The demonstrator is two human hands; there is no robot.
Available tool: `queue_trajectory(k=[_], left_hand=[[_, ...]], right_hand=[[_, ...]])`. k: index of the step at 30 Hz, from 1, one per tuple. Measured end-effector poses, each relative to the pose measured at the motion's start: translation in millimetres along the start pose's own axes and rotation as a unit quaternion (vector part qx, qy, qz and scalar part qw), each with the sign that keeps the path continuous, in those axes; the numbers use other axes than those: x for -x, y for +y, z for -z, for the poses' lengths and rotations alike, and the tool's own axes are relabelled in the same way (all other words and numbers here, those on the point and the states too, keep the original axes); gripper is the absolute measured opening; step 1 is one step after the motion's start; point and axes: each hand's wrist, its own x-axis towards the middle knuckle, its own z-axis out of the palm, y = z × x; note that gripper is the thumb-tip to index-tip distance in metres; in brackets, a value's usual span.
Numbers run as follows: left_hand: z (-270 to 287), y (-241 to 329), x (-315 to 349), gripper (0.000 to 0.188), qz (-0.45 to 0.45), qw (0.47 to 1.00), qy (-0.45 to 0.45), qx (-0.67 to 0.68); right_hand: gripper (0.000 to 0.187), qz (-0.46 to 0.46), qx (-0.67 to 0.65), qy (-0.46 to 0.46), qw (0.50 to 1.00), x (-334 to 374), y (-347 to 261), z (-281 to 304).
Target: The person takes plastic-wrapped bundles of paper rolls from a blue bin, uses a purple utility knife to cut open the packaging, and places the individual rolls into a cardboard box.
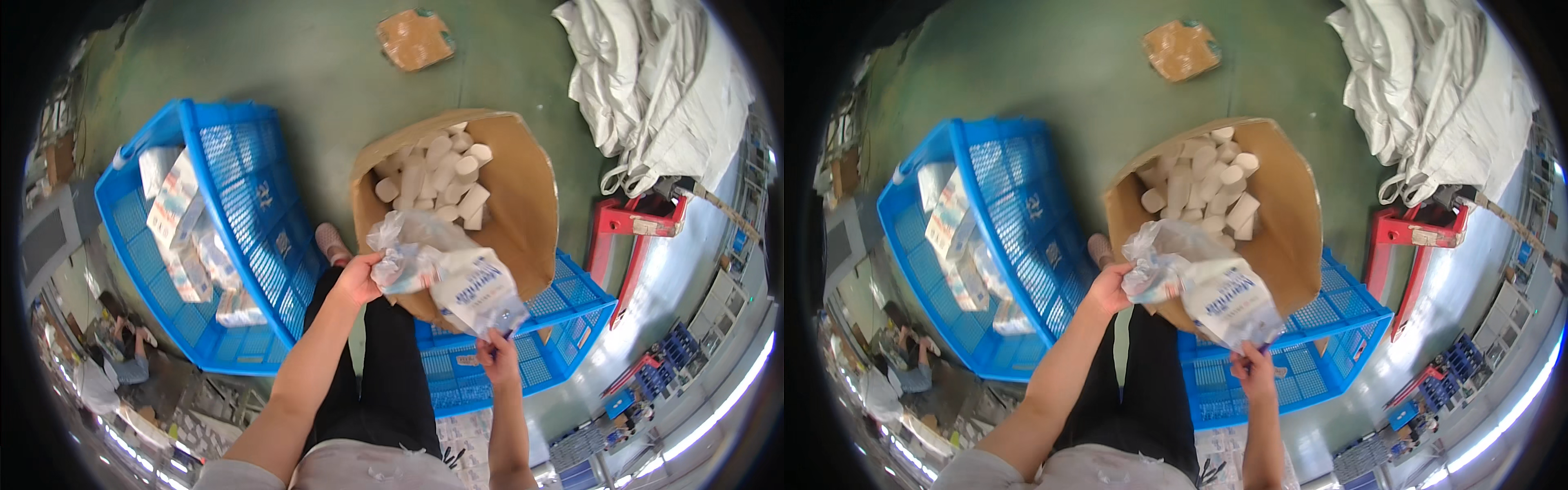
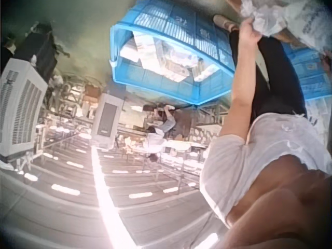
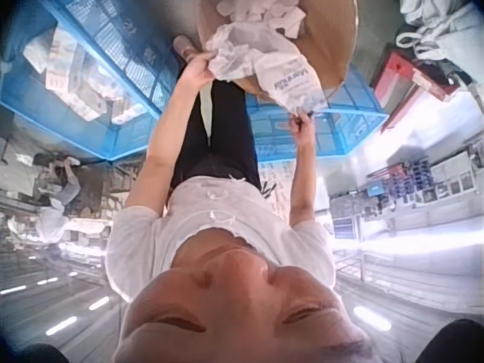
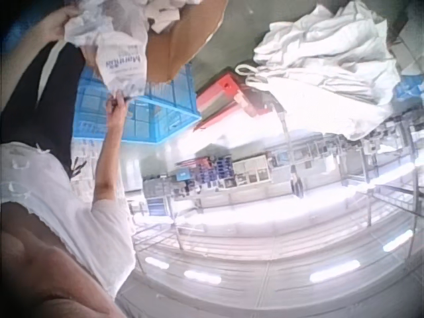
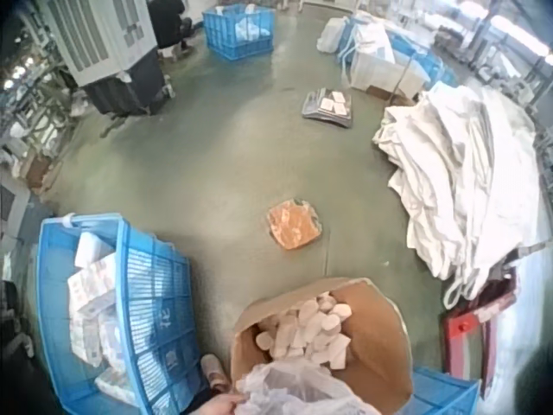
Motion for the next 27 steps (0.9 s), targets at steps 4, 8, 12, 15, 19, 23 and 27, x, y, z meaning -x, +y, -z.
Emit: queue_trajectory(k=[4, 8, 12, 15, 19, 23, 27], left_hand=[[31.1, -3.3, 70.4, 0.031, -0.03, 0.985, -0.081, -0.149], [70.1, 19.1, 137.8, 0.024, -0.129, 0.963, -0.025, -0.235], [119.3, 88.3, 175.7, 0.024, -0.333, 0.902, 0.14, -0.237], [196.1, 167.3, 173.7, 0.036, -0.443, 0.864, 0.212, -0.111], [232.6, 266.5, 152.8, 0.068, -0.486, 0.839, 0.181, 0.165], [222.1, 350.8, 110.4, 0.074, -0.5, 0.807, 0.165, 0.267], [191.5, 381.3, 97.6, 0.061, -0.573, 0.726, 0.013, 0.38]], right_hand=[[0.012, 0.009, 0.096, 0.115, 0.989, 58.7, 4.8, 61.7], [0.011, -0.007, 0.138, 0.191, 0.972, 106.8, 19.0, 92.5], [0.013, 0.001, 0.171, 0.256, 0.951, 133.6, 27.4, 109.2], [0.015, 0.008, 0.202, 0.274, 0.94, 133.9, 23.7, 114.6], [0.02, 0.02, 0.23, 0.291, 0.928, 135.4, 14.6, 123.6], [0.024, 0.03, 0.248, 0.304, 0.919, 144.4, 3.1, 136.7], [0.029, 0.059, 0.234, 0.304, 0.922, 172.8, -6.5, 168.6]])
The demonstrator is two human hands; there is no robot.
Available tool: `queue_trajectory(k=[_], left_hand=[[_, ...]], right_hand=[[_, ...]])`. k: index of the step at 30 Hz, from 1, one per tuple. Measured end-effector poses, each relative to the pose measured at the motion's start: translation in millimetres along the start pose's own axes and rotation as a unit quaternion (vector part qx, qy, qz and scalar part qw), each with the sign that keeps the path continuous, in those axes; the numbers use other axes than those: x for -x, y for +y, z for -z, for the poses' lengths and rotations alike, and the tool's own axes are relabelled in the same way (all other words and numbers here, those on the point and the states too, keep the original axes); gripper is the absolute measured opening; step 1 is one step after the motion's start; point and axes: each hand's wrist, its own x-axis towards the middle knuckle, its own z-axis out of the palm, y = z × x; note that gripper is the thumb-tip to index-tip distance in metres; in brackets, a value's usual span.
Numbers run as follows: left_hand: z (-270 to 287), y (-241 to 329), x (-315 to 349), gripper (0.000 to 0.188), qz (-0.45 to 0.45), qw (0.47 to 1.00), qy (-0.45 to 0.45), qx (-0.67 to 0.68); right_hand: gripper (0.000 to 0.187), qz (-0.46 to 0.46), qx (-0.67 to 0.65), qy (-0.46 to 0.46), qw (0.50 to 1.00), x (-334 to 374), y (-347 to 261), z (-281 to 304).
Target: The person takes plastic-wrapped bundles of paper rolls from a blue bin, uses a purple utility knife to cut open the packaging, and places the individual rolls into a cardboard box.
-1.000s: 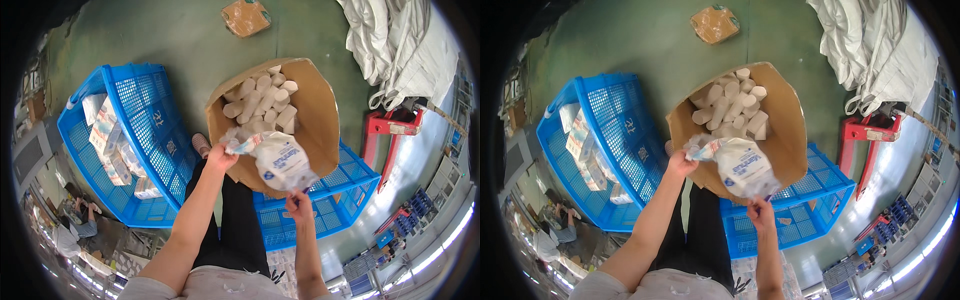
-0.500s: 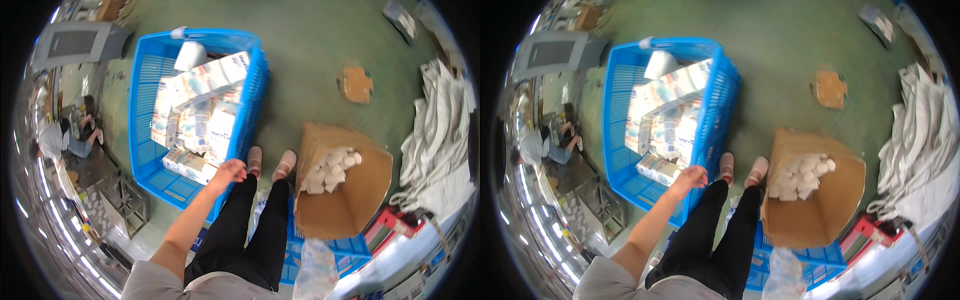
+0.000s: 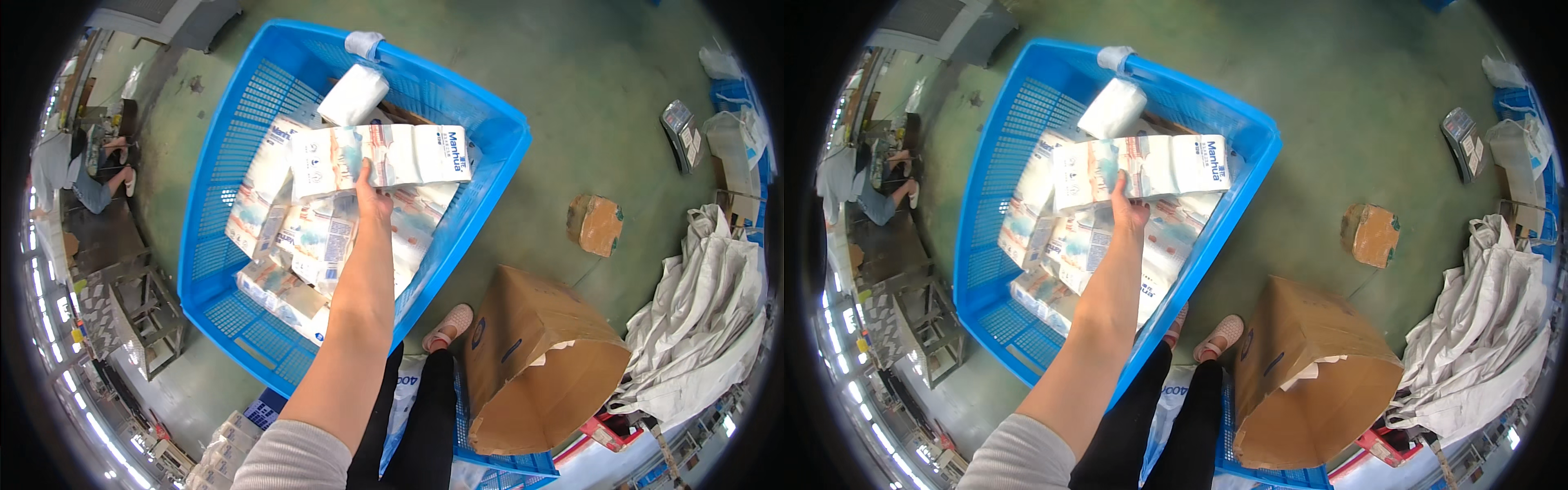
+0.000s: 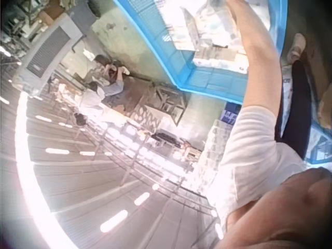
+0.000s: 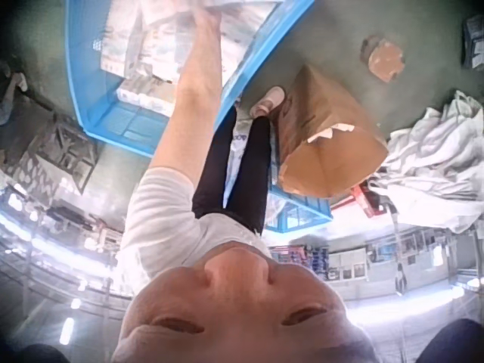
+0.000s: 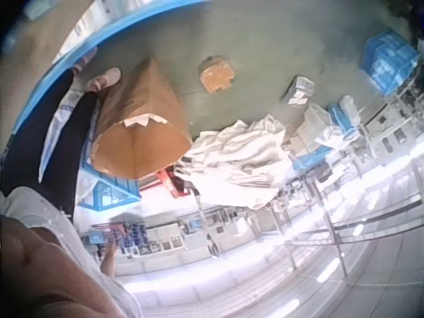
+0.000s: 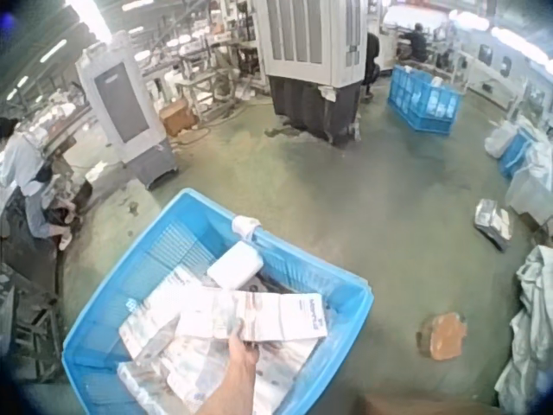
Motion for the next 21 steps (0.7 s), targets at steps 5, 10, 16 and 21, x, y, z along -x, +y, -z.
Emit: queue_trajectory(k=[5, 10, 16, 21], left_hand=[[42.1, 31.0, -20.9, 0.052, -0.071, 0.997, -0.01, 0.01], [72.6, 142.7, -6.5, 0.04, -0.138, 0.978, 0.059, -0.145], [66.0, 234.8, 110.9, 0.06, -0.293, 0.946, 0.039, -0.132], [71.2, 330.4, 220.0, 0.052, -0.337, 0.925, -0.155, -0.078]], right_hand=[[0.036, 0.039, -0.103, -0.177, 0.978, -40.0, 10.5, 101.2], [0.036, 0.07, 0.14, -0.009, 0.988, 32.1, -51.4, -82.9], [0.025, 0.177, 0.211, -0.056, 0.96, 74.8, -95.5, -208.0], [0.01, 0.303, 0.196, -0.247, 0.899, 169.4, -143.2, -317.0]])
